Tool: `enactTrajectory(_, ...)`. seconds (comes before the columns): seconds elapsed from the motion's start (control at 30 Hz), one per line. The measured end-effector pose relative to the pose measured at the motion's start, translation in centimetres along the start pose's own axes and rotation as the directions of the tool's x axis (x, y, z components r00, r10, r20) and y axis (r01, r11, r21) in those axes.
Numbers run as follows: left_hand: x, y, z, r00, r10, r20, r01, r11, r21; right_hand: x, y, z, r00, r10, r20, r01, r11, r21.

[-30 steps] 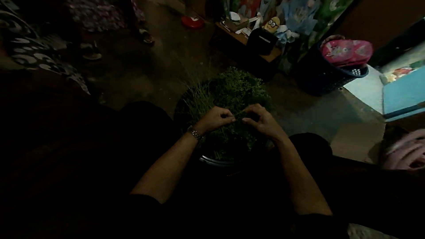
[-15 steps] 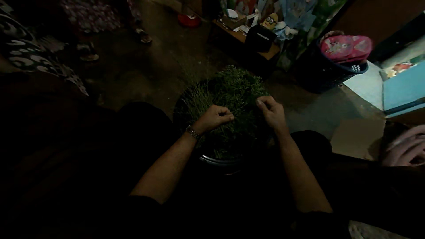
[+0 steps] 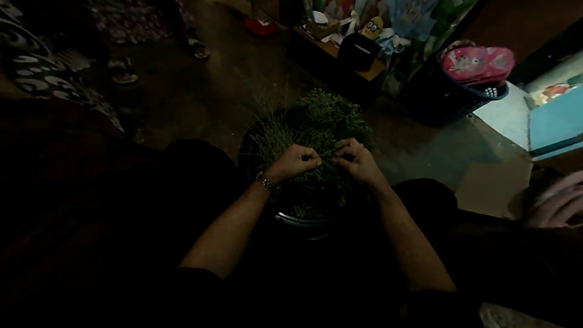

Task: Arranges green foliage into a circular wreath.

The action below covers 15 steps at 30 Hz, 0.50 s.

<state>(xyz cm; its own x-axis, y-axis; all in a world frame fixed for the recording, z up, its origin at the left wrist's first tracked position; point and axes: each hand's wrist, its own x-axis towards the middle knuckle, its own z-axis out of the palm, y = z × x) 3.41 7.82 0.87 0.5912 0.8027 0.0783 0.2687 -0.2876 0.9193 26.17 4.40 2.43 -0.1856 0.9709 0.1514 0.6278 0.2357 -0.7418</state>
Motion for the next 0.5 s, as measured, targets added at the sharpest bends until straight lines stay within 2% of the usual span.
enactTrajectory(0.17, -0.3, 0.5, -0.2, 1.0, -0.02, -0.009, 0.02, 1.0, -0.022, 0.1, 0.9, -2.5, 0.981, 0.033, -0.192, -0.036, 0.999, -0.013)
enactTrajectory(0.33, -0.1, 0.1, -0.1, 1.0, -0.008, -0.002, 0.008, 0.999, -0.034, -0.4, 0.6, -1.9, 0.996, 0.048, -0.07, -0.042, 0.995, 0.089)
enactTrajectory(0.43, 0.1, -0.1, -0.1, 1.0, -0.001, 0.0, 0.001, 0.999, -0.036, -0.3, 0.2, -1.2, 0.999, 0.025, 0.022, -0.027, 0.995, 0.094)
enactTrajectory(0.5, 0.0, -0.1, 0.0, 1.0, -0.004, 0.005, 0.004, 0.999, -0.035, -0.3, 0.0, -0.7, 1.0, -0.002, 0.027, 0.0, 0.997, 0.078)
